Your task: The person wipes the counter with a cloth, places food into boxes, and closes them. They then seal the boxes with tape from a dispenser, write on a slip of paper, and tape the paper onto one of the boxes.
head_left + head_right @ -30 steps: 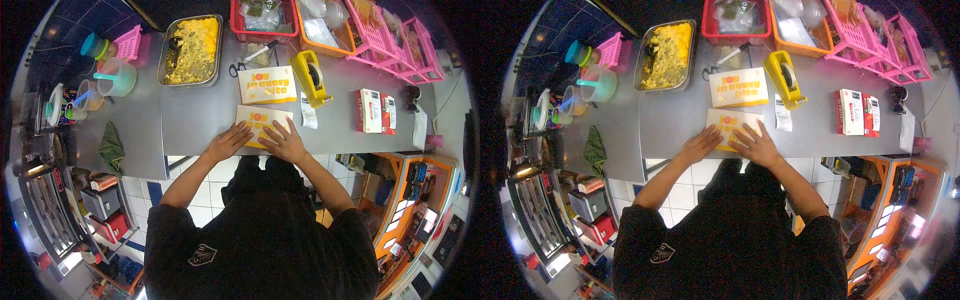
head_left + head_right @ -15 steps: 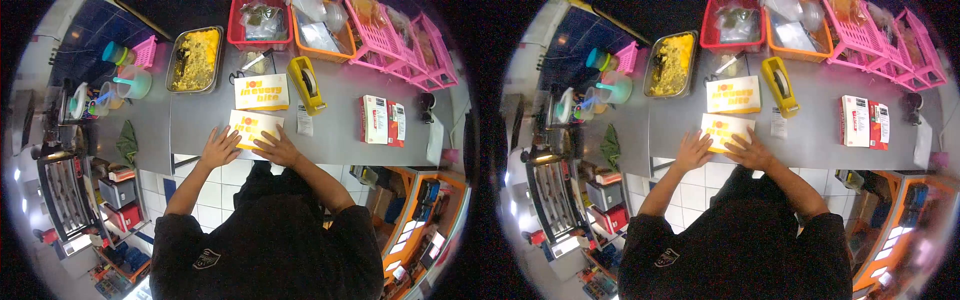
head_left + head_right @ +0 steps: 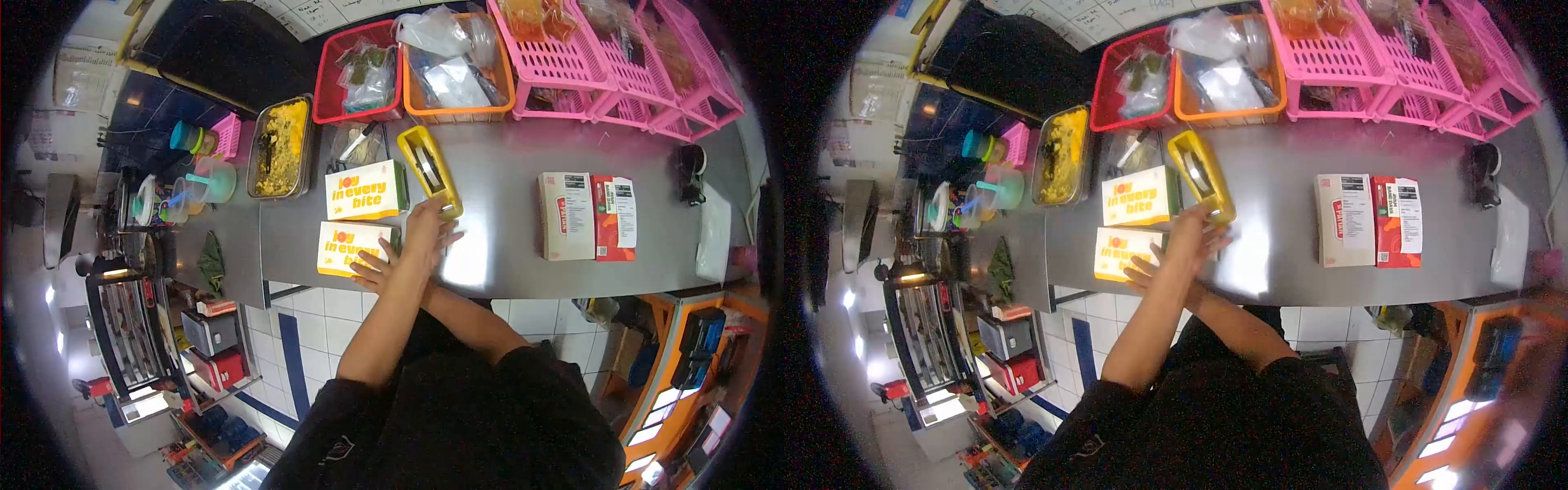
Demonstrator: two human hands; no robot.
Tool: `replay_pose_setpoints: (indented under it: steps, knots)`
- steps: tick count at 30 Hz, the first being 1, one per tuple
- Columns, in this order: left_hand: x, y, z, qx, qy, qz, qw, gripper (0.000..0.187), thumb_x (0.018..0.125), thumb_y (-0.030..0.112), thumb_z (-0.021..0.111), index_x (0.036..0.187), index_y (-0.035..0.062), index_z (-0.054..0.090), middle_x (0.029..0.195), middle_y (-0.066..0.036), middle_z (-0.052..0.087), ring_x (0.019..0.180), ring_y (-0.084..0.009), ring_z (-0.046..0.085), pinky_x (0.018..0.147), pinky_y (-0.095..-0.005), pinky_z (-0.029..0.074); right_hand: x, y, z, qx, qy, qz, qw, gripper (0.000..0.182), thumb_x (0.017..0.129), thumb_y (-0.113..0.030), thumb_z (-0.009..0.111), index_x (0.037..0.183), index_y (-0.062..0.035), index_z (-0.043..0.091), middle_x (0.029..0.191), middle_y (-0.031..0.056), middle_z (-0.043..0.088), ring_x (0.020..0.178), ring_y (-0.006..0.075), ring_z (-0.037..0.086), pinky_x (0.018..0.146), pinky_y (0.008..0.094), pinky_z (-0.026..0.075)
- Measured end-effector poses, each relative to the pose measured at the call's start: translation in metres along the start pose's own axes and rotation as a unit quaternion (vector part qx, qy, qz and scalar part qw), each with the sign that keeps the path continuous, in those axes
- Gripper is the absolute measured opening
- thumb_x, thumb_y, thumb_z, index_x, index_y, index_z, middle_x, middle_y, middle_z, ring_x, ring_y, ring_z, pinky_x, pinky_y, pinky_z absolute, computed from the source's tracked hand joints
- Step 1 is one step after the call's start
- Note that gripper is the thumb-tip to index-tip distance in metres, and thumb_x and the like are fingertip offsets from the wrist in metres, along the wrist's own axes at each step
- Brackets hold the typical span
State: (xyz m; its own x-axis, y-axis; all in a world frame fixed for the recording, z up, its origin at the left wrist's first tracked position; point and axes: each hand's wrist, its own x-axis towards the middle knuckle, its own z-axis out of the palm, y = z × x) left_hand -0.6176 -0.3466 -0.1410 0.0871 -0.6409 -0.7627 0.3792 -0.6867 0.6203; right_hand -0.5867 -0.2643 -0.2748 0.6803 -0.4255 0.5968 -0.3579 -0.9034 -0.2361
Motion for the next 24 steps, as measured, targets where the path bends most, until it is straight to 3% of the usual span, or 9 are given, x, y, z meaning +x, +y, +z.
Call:
replay_pose_setpoints:
  steps: [4, 11, 12, 14, 15, 17, 21, 22, 24]
  knots:
    - [0.007, 0.013, 0.007, -0.029, 0.001, -0.026, 0.999, 0.037, 0.1, 0.025, 0.06, 0.128, 0.0008, 0.056, 0.118, -0.011, 0.057, 0.101, -0.0273, 0.059, 0.091, -0.0428, 0.057, 0.003, 0.001, 0.001, -0.016, 0.031, -0.011, 0.999, 0.047, 0.093, -0.035, 0.051, 0.139, -0.0244, 0.055, 0.157, 0.0024, 0.043, 0.146, 0.0291, 0.038, 0.118, 0.0723, 0.017]
    - [-0.001, -0.06, -0.008, -0.175, -0.02, 0.138, 0.975, 0.02, 0.097, 0.014, 0.063, 0.108, -0.0008, 0.067, 0.108, -0.006, 0.066, 0.105, -0.0204, 0.063, 0.088, -0.037, 0.057, 0.016, -0.003, -0.016, 0.012, 0.101, 0.022, 0.995, 0.031, 0.088, -0.03, 0.065, 0.117, -0.0201, 0.07, 0.139, -0.0001, 0.059, 0.139, 0.0258, 0.045, 0.115, 0.0687, 0.029]
    - [0.009, -0.068, -0.013, 0.0, 0.021, 0.217, 0.976, 0.018, 0.096, 0.015, 0.063, 0.103, 0.0, 0.07, 0.107, -0.007, 0.068, 0.101, -0.0206, 0.065, 0.087, -0.0367, 0.056, 0.015, -0.004, -0.013, 0.022, 0.104, 0.02, 0.994, 0.03, 0.087, -0.029, 0.067, 0.115, -0.0198, 0.071, 0.136, -0.0007, 0.061, 0.138, 0.0252, 0.046, 0.115, 0.0683, 0.031]
    - [0.013, -0.069, -0.02, 0.307, 0.147, 0.392, 0.855, 0.021, 0.091, 0.022, 0.066, 0.09, 0.0028, 0.075, 0.094, -0.011, 0.073, 0.087, -0.0219, 0.069, 0.083, -0.0368, 0.054, 0.013, -0.005, -0.008, 0.012, 0.104, 0.024, 0.994, 0.031, 0.086, -0.026, 0.067, 0.116, -0.0178, 0.071, 0.131, 0.0006, 0.063, 0.136, 0.0255, 0.048, 0.114, 0.0697, 0.032]
    - [0.01, -0.061, -0.021, 0.302, 0.168, 0.392, 0.853, 0.021, 0.091, 0.022, 0.066, 0.09, 0.0028, 0.075, 0.094, -0.011, 0.073, 0.087, -0.0219, 0.069, 0.083, -0.0368, 0.054, 0.016, -0.007, -0.004, -0.007, 0.105, 0.026, 0.994, 0.034, 0.085, -0.023, 0.065, 0.118, -0.0161, 0.069, 0.128, 0.0025, 0.065, 0.135, 0.0265, 0.049, 0.113, 0.0715, 0.032]
    - [-0.001, -0.044, -0.026, 0.432, 0.1, 0.25, 0.861, 0.022, 0.088, 0.023, 0.067, 0.088, 0.0022, 0.072, 0.085, -0.02, 0.072, 0.085, -0.0341, 0.072, 0.084, -0.0392, 0.054, 0.017, -0.012, -0.001, 0.014, 0.087, 0.049, 0.995, 0.034, 0.084, -0.019, 0.065, 0.118, -0.015, 0.069, 0.132, 0.0011, 0.062, 0.137, 0.0253, 0.046, 0.116, 0.0708, 0.026]
    - [-0.039, -0.056, -0.071, 0.441, 0.11, 0.294, 0.841, 0.021, 0.087, 0.025, 0.068, 0.09, 0.0055, 0.073, 0.079, -0.019, 0.069, 0.078, -0.0372, 0.069, 0.077, -0.0422, 0.055, 0.029, -0.013, -0.035, -0.071, -0.003, 0.045, 0.996, 0.03, 0.088, -0.028, 0.063, 0.117, -0.0183, 0.068, 0.132, -0.0015, 0.061, 0.138, 0.0231, 0.044, 0.115, 0.0709, 0.028]
    - [-0.047, -0.062, -0.09, 0.465, 0.154, 0.39, 0.78, 0.019, 0.087, 0.023, 0.068, 0.091, 0.0049, 0.073, 0.082, -0.018, 0.07, 0.076, -0.0344, 0.069, 0.075, -0.0411, 0.055, 0.028, -0.012, -0.03, -0.071, -0.005, 0.042, 0.997, 0.03, 0.088, -0.028, 0.063, 0.117, -0.0183, 0.068, 0.132, -0.0015, 0.061, 0.138, 0.0231, 0.044, 0.115, 0.0709, 0.028]
    - [-0.067, -0.067, -0.128, 0.352, 0.163, 0.427, 0.816, 0.016, 0.09, 0.019, 0.068, 0.092, 0.0041, 0.072, 0.088, -0.013, 0.071, 0.075, -0.0262, 0.067, 0.072, -0.0369, 0.054, 0.027, -0.013, -0.019, 0.009, 0.078, 0.071, 0.994, 0.028, 0.089, -0.03, 0.063, 0.115, -0.02, 0.07, 0.128, -0.0034, 0.063, 0.135, 0.0214, 0.048, 0.114, 0.0708, 0.029]
